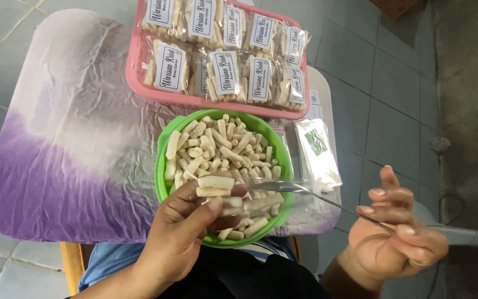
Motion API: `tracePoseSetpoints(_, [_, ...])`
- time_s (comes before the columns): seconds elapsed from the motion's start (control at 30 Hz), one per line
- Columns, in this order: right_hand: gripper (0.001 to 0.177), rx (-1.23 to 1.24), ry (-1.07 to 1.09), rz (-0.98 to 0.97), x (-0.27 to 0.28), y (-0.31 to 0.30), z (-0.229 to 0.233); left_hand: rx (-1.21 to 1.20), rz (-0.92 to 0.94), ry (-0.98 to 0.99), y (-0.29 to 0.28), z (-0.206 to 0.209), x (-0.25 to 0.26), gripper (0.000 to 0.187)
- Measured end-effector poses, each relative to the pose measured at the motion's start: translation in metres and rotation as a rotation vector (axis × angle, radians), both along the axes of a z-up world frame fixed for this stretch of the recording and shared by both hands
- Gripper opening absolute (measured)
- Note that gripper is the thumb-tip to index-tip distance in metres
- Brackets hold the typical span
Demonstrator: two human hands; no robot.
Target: Packaging small white snacks from a bowl into individual plastic bags using a spoon.
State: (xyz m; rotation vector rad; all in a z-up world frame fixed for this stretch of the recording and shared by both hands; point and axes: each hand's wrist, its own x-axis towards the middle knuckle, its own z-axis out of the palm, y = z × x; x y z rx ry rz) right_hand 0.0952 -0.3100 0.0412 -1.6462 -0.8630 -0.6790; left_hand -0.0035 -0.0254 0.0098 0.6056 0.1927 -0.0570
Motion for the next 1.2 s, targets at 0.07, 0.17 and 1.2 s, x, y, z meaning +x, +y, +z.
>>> tracePoseSetpoints(0.07, [0.011, 0.000, 0.007, 0.007, -0.002, 0.003, 0.002, -0.022, 0.004, 0.014, -0.001, -0.002, 0.001, 0.040])
tracePoseSetpoints(0.17, [0.010, -0.039, -0.002, -0.069, -0.004, -0.003, 0.010, -0.024, 0.017, 0.003, 0.002, -0.001, 0.001, 0.042])
tracePoseSetpoints(1.2, [0.012, -0.441, 0.124, -0.600, -0.020, 0.047, 0.026, 0.113, 0.315, -0.095, 0.021, -0.007, -0.003, 0.037])
